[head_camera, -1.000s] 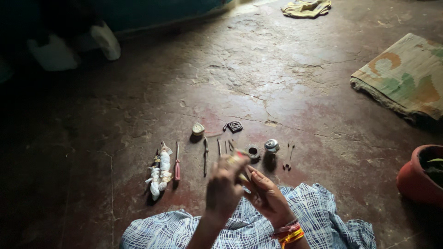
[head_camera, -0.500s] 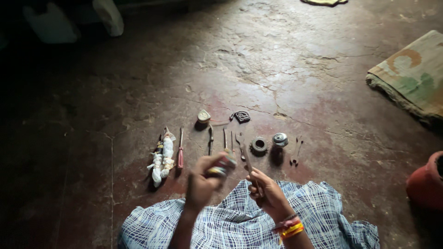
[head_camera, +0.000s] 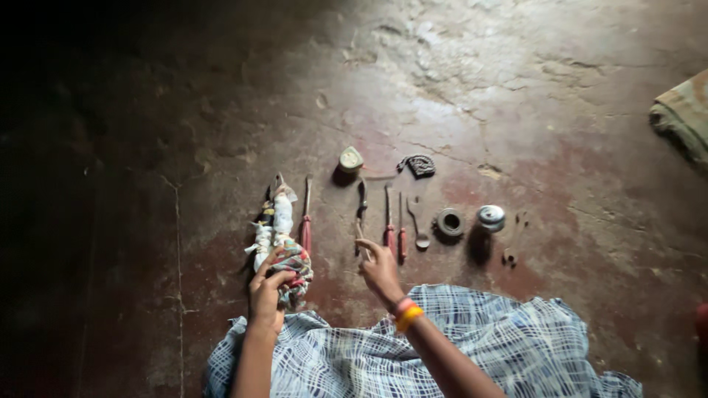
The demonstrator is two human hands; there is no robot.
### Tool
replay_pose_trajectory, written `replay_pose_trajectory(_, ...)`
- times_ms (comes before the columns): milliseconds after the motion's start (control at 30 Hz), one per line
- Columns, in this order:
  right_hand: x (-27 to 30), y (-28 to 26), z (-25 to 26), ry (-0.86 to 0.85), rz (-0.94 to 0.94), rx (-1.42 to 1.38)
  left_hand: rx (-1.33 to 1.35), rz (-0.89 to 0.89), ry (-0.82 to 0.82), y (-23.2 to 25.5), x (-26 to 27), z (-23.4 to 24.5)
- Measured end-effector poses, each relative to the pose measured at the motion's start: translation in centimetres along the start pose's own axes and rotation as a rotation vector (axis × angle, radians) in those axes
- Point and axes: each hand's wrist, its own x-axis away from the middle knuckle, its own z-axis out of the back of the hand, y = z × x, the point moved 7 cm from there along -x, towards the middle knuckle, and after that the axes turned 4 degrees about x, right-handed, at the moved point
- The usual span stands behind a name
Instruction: The person sits on the floor and wipes various metal tools, including screwdrivers and wrenches, with a cloth. They handle each tool individually, cleaning it before placing it back on the floor among the other items.
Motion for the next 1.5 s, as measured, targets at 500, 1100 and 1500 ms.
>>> replay_pose_trajectory(500, -4.0, -9.8, -6.8, 0.313, 0.456, 0.602, 0.129, 0.114, -0.071, -0.8, -1.6, -0.2)
replay_pose_trajectory(1100, -5.7, -10.8, -12.2, 0.07, 0.271, 0.573, 0.347, 0.03, 0.046, 0.2, -3.0, 1.0)
replay_pose_trajectory(1500, -9.9, -4.8, -14.5, -0.19, -0.019, -0.164, 0.438, 0.008, 0.074, -1.5, -3.5, 3.7)
